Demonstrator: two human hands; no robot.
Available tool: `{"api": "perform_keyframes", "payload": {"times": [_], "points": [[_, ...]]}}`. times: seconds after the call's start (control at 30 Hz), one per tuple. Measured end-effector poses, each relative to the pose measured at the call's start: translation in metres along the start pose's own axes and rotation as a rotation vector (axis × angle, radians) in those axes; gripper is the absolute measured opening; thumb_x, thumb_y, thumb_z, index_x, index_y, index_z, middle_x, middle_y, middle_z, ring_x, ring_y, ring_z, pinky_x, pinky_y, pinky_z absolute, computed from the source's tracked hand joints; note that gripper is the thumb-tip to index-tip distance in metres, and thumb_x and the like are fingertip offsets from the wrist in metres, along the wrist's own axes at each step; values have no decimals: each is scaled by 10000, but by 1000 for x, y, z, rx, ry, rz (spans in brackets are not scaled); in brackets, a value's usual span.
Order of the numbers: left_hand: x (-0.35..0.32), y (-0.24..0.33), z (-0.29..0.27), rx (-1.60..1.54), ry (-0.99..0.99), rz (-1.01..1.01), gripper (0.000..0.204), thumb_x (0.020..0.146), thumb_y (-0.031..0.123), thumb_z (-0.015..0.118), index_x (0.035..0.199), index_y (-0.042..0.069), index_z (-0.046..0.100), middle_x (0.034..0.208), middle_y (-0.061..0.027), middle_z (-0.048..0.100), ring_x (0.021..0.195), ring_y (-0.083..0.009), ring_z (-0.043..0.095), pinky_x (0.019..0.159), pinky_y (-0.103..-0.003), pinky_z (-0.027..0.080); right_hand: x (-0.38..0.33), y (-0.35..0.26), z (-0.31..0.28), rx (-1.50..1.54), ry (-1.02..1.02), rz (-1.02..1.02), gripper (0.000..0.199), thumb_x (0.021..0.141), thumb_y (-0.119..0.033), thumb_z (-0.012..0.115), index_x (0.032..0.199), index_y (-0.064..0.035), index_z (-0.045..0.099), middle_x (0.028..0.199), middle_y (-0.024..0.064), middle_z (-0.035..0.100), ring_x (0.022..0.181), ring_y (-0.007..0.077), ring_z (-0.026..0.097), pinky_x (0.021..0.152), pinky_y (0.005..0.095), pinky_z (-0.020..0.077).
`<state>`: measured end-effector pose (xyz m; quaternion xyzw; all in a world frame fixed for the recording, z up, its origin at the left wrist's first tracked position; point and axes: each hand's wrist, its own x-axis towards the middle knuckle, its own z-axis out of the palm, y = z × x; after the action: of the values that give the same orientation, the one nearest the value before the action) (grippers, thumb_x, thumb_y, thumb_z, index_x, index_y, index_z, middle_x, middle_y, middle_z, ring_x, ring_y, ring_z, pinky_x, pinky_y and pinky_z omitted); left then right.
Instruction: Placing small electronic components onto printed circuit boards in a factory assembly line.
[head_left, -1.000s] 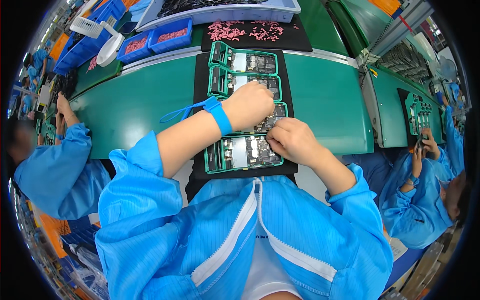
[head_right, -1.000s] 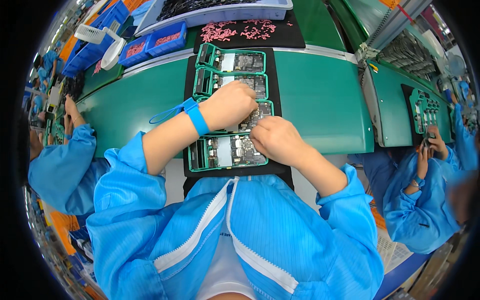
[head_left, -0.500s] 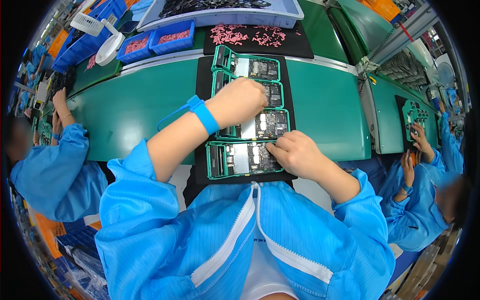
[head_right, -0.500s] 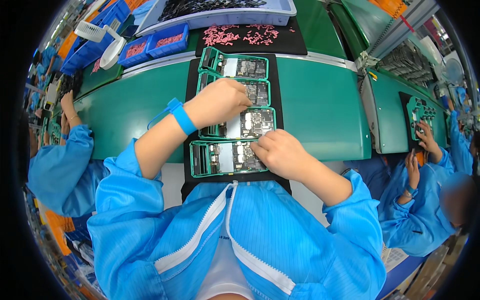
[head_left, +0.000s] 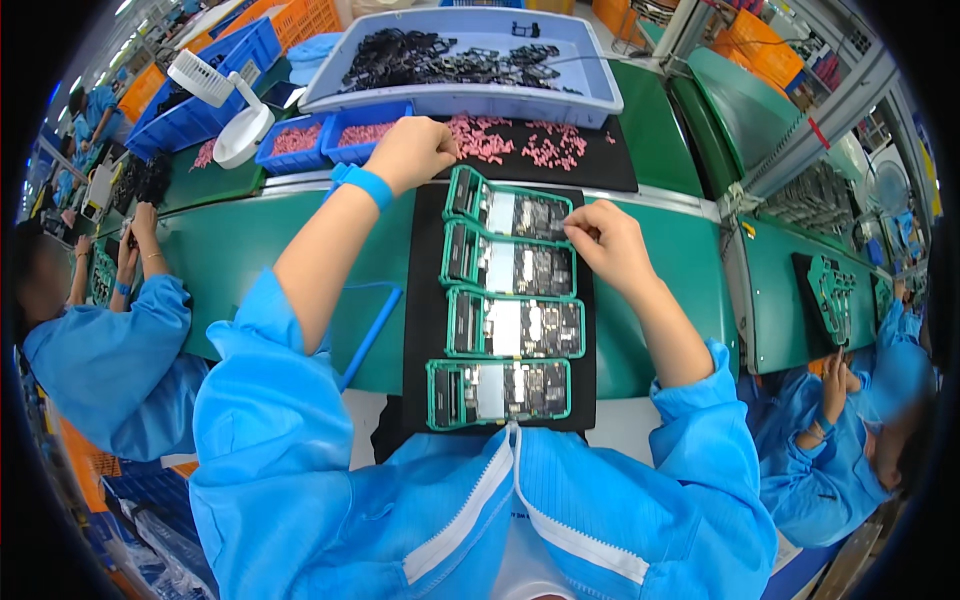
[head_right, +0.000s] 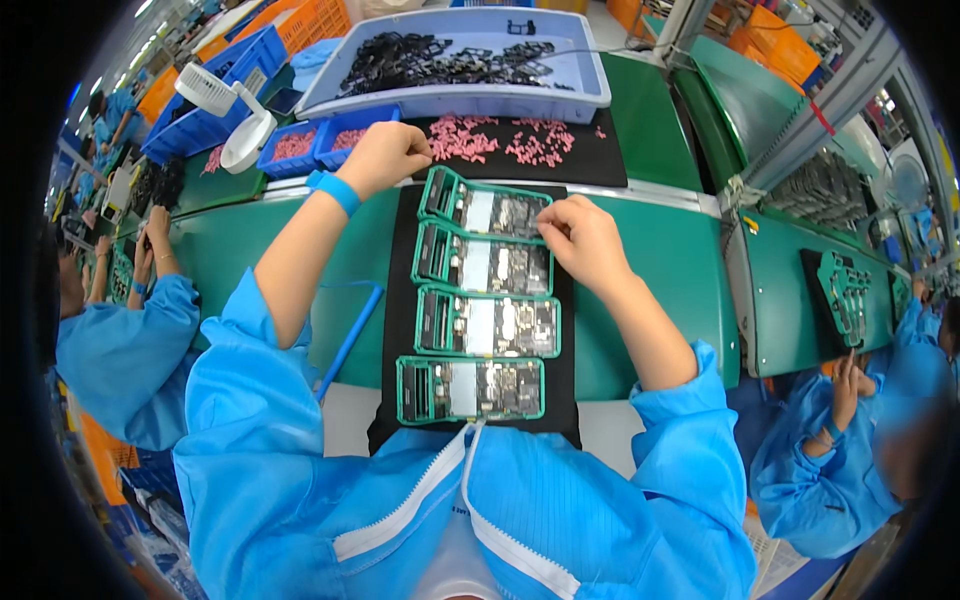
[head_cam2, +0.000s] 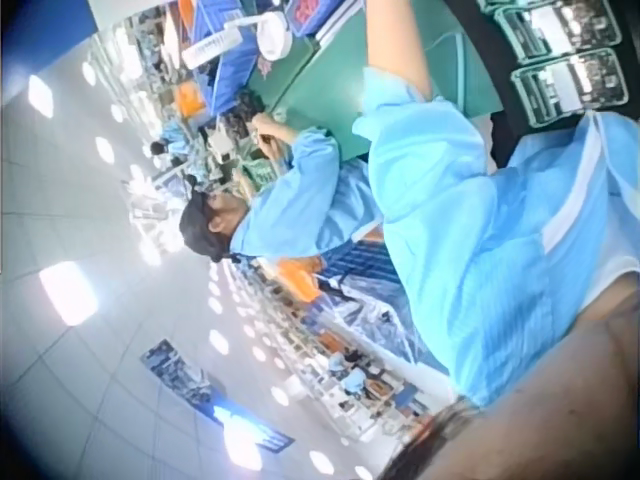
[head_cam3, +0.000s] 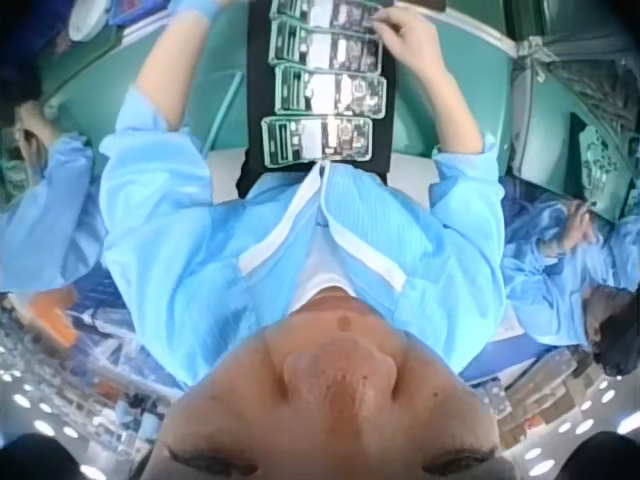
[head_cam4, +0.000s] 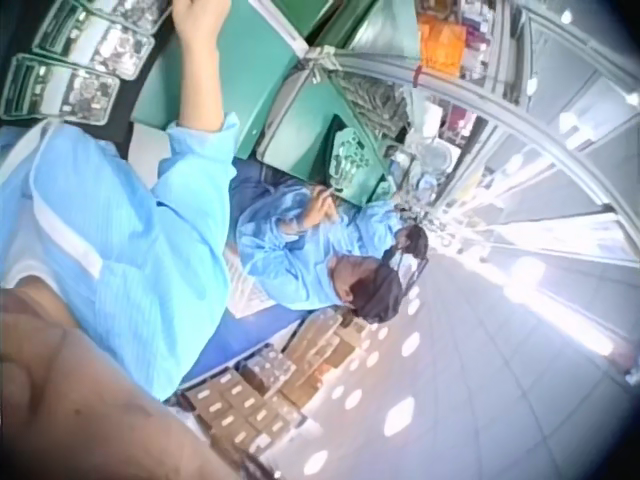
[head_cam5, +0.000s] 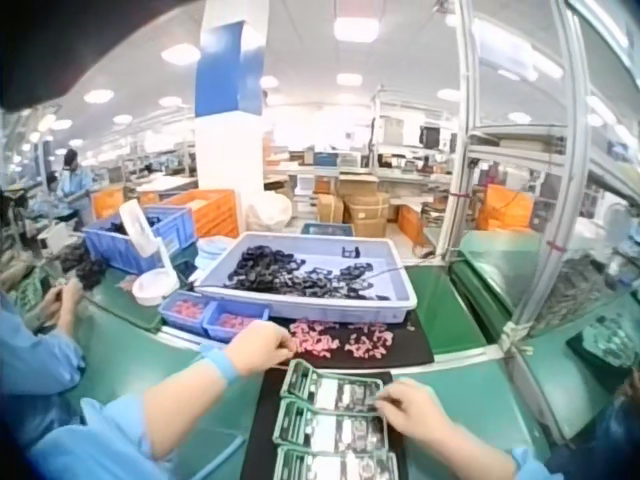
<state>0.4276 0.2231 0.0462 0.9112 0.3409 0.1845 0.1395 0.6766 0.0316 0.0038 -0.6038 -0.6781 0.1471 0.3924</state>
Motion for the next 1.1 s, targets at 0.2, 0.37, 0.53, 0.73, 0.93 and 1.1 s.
{"api": "perform_keyframes", "payload": {"times": [0.2, 0.37, 0.53, 0.73, 0.93, 1.1], "points": [[59, -30, 34, 37, -158, 41, 184, 672, 217, 743, 781, 69, 736, 746, -138, 689, 708, -277, 678, 702, -361, 537, 106, 24, 45, -76, -94, 43, 123, 737, -152, 685, 813, -55, 691, 752, 114, 663, 732, 278, 651, 675, 384, 518], [91, -32, 59, 100, -215, -10, 177, 670, 228, 749, 776, 87, 736, 770, -137, 687, 765, -300, 672, 736, -392, 534, 158, 37, 81, -181, -130, 59, 110, 746, -151, 680, 789, -51, 683, 798, 147, 679, 774, 330, 654, 716, 442, 522], [106, -34, 67, 174, -184, -94, 115, 696, 182, 703, 757, 87, 730, 795, -162, 684, 793, -336, 663, 758, -421, 533, 176, 41, 91, -474, -125, -13, 147, 768, -137, 626, 783, 3, 665, 848, 190, 648, 803, 370, 647, 710, 469, 535], [111, -33, 74, 217, -207, -106, 173, 708, 170, 637, 754, 18, 704, 804, -220, 662, 800, -370, 654, 772, -449, 524, 168, 48, 86, -517, -144, -87, 106, 778, -101, 608, 782, -1, 640, 845, 191, 636, 809, 367, 642, 742, 454, 526], [106, -12, 56, 259, -366, -218, 229, 757, 147, 661, 957, 53, 723, 1033, -197, 679, 985, -341, 656, 864, -430, 530, 165, 45, 87, -399, -166, -73, 170, 774, -171, 672, 819, -8, 652, 888, 184, 642, 846, 363, 643, 752, 454, 524], [87, 0, 35, 229, -238, -161, 175, 757, 179, 643, 817, 35, 722, 865, -220, 672, 862, -374, 657, 811, -443, 527, 160, 40, 81, -523, -154, -142, 121, 792, -131, 603, 787, -14, 630, 881, 185, 636, 857, 362, 630, 763, 452, 507]]}}
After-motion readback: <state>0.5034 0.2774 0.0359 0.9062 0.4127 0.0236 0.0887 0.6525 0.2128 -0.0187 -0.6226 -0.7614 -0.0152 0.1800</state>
